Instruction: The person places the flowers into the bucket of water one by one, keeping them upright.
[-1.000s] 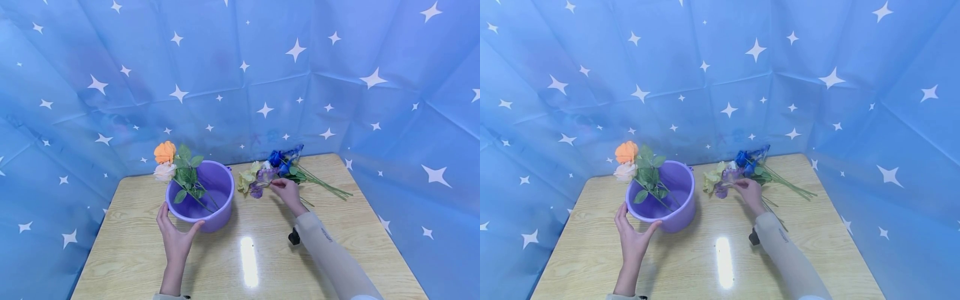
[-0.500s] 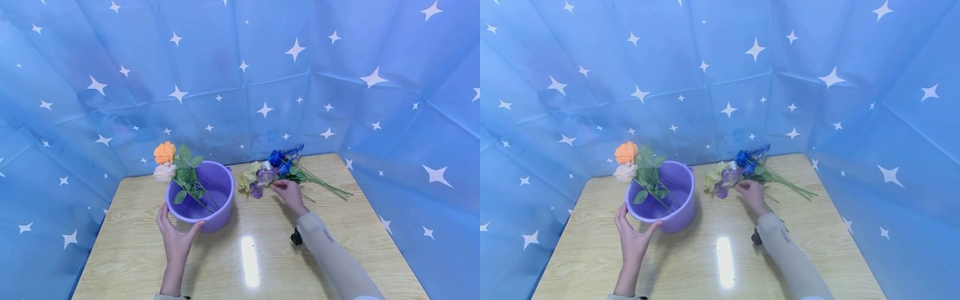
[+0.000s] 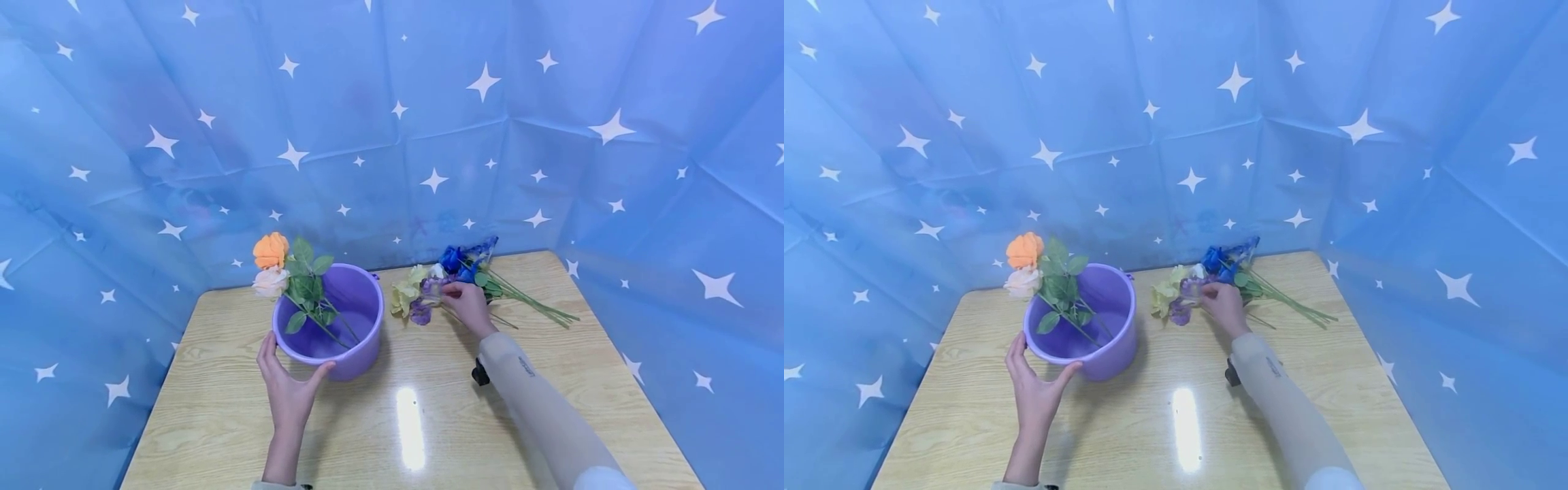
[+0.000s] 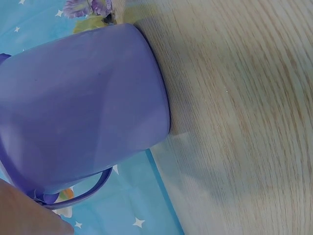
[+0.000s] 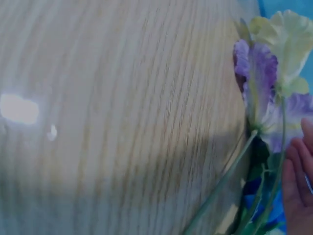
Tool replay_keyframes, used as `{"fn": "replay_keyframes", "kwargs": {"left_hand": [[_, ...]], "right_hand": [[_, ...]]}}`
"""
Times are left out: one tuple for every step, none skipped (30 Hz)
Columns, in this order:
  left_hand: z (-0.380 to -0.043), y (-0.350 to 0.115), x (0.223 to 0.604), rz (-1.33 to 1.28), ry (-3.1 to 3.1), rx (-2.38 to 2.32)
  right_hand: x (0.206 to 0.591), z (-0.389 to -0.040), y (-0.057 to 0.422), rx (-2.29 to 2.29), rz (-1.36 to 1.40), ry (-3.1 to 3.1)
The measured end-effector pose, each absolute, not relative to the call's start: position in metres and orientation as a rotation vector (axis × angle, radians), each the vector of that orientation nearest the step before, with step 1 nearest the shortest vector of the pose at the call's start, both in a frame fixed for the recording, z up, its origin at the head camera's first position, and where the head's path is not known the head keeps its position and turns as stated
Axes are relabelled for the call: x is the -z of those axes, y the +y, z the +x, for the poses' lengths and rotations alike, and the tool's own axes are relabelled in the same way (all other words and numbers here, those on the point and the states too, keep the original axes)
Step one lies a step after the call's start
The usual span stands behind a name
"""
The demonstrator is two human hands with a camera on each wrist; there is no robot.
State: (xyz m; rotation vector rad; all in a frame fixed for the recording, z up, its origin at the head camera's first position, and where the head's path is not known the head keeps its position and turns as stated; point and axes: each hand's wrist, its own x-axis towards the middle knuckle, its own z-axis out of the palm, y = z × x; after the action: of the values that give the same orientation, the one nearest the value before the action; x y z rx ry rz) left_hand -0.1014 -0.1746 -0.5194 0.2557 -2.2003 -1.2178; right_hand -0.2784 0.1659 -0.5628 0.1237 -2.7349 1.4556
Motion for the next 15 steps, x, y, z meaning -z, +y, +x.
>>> {"fn": "replay_keyframes", "kwargs": {"left_hand": [[-0.101,-0.174,0.519,0.255,-2.201,1.217],[-0.101,-0.174,0.519,0.254,-2.201,1.217],[-0.101,-0.174,0.519,0.253,-2.202,1.217],[-0.101,-0.174,0.519,0.253,-2.201,1.217],[-0.101,-0.174,0.519,0.252,-2.203,1.216],[-0.101,-0.174,0.519,0.252,-2.205,1.215],[-0.101,-0.174,0.519,0.251,-2.206,1.214],[-0.101,-0.174,0.519,0.249,-2.206,1.212],[-0.101,-0.174,0.52,0.249,-2.206,1.211],[-0.102,-0.174,0.52,0.248,-2.205,1.209],[-0.102,-0.174,0.52,0.247,-2.205,1.208],[-0.102,-0.174,0.52,0.246,-2.204,1.208],[-0.102,-0.174,0.52,0.245,-2.202,1.208],[-0.102,-0.174,0.52,0.246,-2.203,1.208],[-0.102,-0.174,0.52,0.248,-2.204,1.208]], "right_hand": [[0.563,-0.28,0.165,-1.44,0.129,-2.748],[0.563,-0.282,0.165,-1.417,0.143,-2.766],[0.563,-0.284,0.165,-1.4,0.157,-2.782],[0.564,-0.285,0.165,-1.38,0.173,-2.798],[0.565,-0.286,0.165,-1.363,0.185,-2.809],[0.566,-0.287,0.165,-1.348,0.195,-2.819],[0.567,-0.288,0.164,-1.334,0.204,-2.827],[0.568,-0.289,0.164,-1.322,0.212,-2.832],[0.568,-0.289,0.164,-1.307,0.22,-2.837],[0.569,-0.29,0.164,-1.302,0.225,-2.839],[0.569,-0.29,0.163,-1.3,0.226,-2.84],[0.569,-0.29,0.162,-1.293,0.225,-2.843],[0.57,-0.291,0.162,-1.286,0.233,-2.845],[0.569,-0.291,0.162,-1.284,0.233,-2.846],[0.569,-0.291,0.161,-1.282,0.233,-2.851]]}}
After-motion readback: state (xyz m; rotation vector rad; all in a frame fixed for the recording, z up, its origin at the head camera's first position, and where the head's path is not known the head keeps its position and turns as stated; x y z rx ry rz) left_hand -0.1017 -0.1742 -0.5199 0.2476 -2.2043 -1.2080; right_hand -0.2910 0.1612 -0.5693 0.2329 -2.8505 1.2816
